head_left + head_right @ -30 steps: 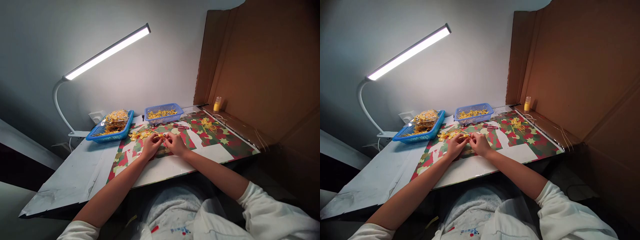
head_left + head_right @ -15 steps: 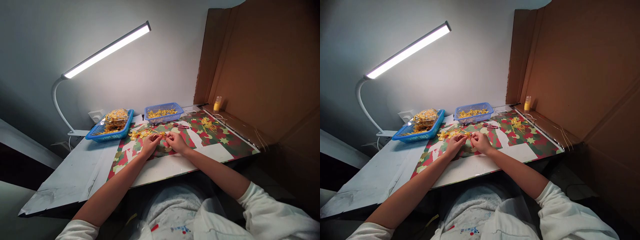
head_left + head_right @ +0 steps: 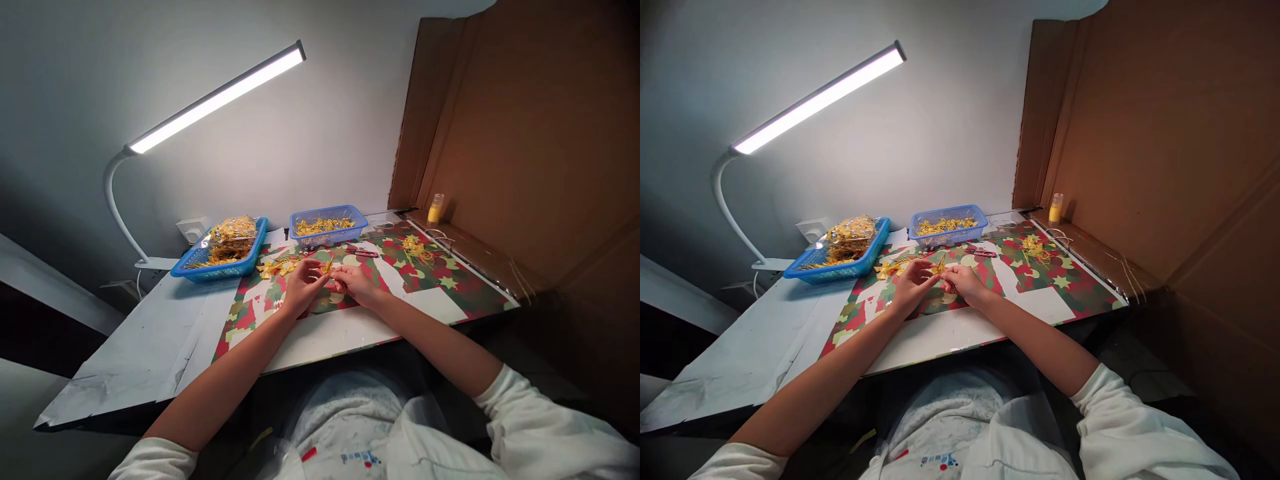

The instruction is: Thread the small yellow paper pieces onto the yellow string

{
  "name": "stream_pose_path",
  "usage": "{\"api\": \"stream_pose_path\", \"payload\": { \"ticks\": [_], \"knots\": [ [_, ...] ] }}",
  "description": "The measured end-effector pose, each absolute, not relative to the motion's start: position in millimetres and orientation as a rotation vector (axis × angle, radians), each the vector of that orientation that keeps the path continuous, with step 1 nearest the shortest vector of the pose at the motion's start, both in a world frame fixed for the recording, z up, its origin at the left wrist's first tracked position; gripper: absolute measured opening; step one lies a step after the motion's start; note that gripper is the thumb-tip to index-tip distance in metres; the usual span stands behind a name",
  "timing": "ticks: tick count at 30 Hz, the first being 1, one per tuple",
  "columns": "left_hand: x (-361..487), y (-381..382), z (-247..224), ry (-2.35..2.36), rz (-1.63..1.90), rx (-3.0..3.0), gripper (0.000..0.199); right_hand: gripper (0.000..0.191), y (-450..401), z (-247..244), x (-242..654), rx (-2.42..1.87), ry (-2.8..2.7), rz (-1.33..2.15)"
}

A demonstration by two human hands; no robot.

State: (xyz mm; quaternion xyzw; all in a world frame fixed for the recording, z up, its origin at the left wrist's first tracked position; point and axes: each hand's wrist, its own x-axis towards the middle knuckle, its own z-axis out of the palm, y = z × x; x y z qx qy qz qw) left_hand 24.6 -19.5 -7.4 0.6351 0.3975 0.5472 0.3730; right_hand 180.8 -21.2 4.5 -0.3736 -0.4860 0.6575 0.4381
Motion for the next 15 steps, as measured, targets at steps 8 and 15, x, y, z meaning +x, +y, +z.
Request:
{"api": "stream_pose_path", "payload": {
  "ticks": [8,15],
  "knots": [
    [23.2,-15.3,-11.7,1.054,1.454,1.664,0.029,0.022,-20.5,3.4,182.7,-0.923,-1.228,1.664],
    [25.1,-16.6,-6.3,1.022,1.440,1.549,0.032,0.020,-20.6,3.4,182.7,-0.916,-1.251,1.639]
  ]
}}
